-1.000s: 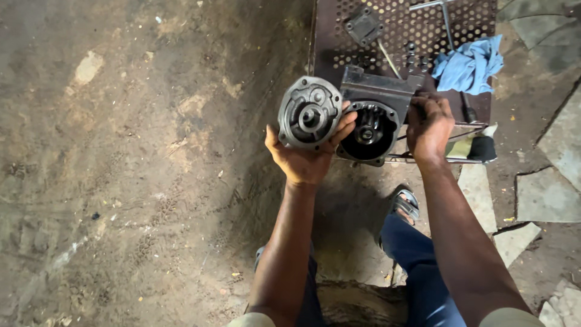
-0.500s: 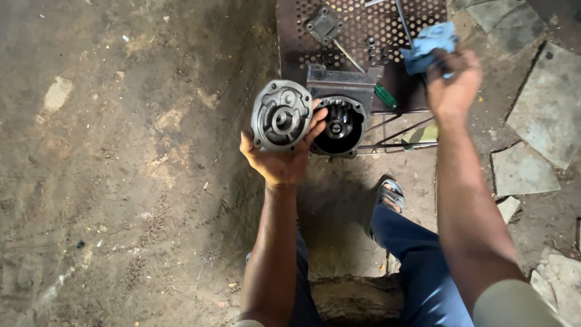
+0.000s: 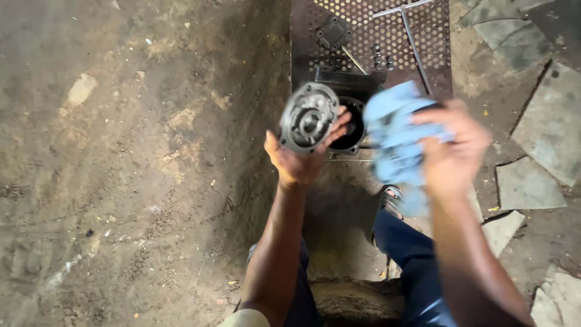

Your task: The person uses a screwdriver to remove a bolt from a metal engine casing, then wipes the casing with a blue cloth. They proceed to remove a circular metal component and a ring from the casing, cleaning the parts with the cloth and placing them on a perforated metal table.

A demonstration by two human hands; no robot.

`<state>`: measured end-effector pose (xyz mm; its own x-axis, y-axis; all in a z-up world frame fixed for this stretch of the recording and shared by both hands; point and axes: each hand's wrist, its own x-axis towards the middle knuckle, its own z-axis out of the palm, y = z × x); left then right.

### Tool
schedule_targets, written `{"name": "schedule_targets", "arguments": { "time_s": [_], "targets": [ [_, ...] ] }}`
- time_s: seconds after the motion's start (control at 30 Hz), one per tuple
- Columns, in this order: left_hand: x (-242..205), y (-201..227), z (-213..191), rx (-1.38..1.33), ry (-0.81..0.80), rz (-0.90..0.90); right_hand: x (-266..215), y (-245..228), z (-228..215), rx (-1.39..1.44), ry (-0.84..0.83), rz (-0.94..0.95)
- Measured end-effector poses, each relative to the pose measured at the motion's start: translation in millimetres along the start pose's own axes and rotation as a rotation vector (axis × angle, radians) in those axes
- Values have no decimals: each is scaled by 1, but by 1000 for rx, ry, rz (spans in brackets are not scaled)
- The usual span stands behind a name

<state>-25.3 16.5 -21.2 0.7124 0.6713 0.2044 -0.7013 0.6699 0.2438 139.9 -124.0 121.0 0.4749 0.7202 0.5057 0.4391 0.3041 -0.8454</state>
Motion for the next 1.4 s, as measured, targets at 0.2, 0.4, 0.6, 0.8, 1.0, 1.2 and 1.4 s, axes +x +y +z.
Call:
{"name": "schedule_targets", "arguments": {
  "time_s": [0.2,0.4,0.6,0.8,1.0,1.2,1.4],
  "targets": [
    [-41,-47,-45,-76,112,-119,-18,1,65,-380,-35,-101],
    [-41,-55,-36,41,109,-124,-26,30,56,-458,-25,-220],
    [-22,-56,-10,133,169,-39,-15,37,21,-539,-73,-20],
    [-21,-51,-1,58,155,-36,-27,24,37,-221,-138,-159],
    [-19,-41,5,5,228,56,-22,27,19,-115,-23,121],
    [-15,-38,6,-52,255,80,-14,10,6,-51,-109,210],
    [-12,-27,26,76,125,3,-19,15,-17,-135,124,44]
  ]
}}
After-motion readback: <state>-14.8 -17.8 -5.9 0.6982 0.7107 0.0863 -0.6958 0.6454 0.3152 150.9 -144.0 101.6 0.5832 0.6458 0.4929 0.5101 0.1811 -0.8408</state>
